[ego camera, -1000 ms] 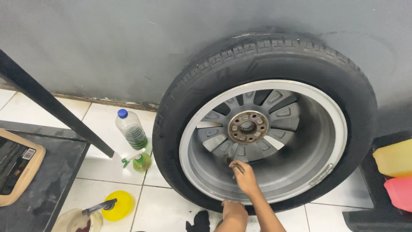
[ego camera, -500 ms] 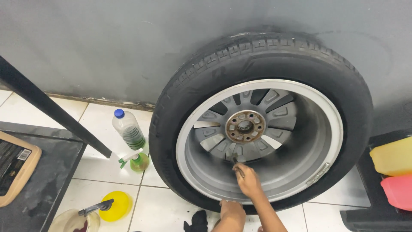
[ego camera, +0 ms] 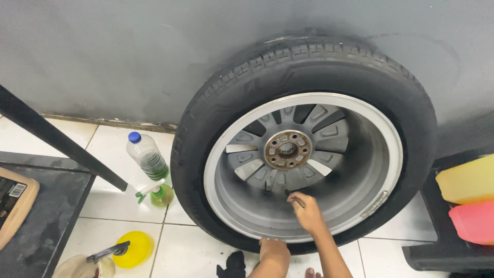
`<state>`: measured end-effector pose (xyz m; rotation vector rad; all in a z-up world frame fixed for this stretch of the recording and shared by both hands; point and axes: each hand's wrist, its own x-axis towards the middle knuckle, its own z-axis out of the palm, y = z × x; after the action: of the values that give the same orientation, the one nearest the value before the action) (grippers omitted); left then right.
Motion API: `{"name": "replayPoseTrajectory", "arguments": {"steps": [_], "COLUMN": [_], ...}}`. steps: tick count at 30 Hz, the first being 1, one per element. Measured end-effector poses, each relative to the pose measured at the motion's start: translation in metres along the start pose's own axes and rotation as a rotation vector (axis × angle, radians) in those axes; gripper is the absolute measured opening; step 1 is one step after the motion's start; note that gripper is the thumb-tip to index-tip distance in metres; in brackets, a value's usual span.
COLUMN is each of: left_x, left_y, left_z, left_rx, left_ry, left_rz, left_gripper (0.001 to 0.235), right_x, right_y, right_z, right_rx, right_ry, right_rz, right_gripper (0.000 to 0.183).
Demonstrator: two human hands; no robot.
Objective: The person sits on the floor and uses a brush to clean the rim of a car wheel. They repeatedly dip the brush into a small container of liquid and scrub the metal surface of the wheel.
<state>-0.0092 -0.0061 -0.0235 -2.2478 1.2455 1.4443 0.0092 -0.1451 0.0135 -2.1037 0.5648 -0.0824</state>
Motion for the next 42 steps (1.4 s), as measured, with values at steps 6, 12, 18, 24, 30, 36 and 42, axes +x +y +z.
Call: {"name": "replayPoseTrajectory", "arguments": {"steps": [6,12,18,24,30,36,42], "left_x": [-0.009,-0.009,0.023,0.009,0.021,-0.015,-0.005], "left_y": [0.0,0.003,-0.002,-0.001,-0.003,0.0,0.0], "left_z": [0.001,0.0,0.01,0.006,0.015,-0.001,0.0], "left_rx": [0.055,0.063,0.0,0.048,0.015,0.089,0.096], "left_ry": [0.038,0.042,0.017,0.007,0.08,0.029,-0.014], "left_rz": [0.006,-0.023,-0.039,-0.033,-0.029,0.008,-0.012], "left_gripper": [0.057,0.049,0.052,0.058,0.051,0.051,0.064], "right_x": [-0.012,0.008,0.005,-0.002,0.012,-0.009,0.009], "right_y": [-0.026,0.001,0.009,0.003,0.037,-0.028,-0.011], "right_z": [-0.042,-0.032,-0.027,-0.028,-0.026,-0.056,-0.073], "right_rx": [-0.248,-0.367,-0.427,-0.367,-0.356,-0.237,-0.258], "right_ry": [0.359,0.22,0.158,0.271,0.151,0.246,0.498], "right_rz": [0.179,0.082,0.069,0.03,-0.069,0.115,-0.197], "right_gripper": [0.023,0.027,0.027,0.025,0.026,0.025,0.022]}}
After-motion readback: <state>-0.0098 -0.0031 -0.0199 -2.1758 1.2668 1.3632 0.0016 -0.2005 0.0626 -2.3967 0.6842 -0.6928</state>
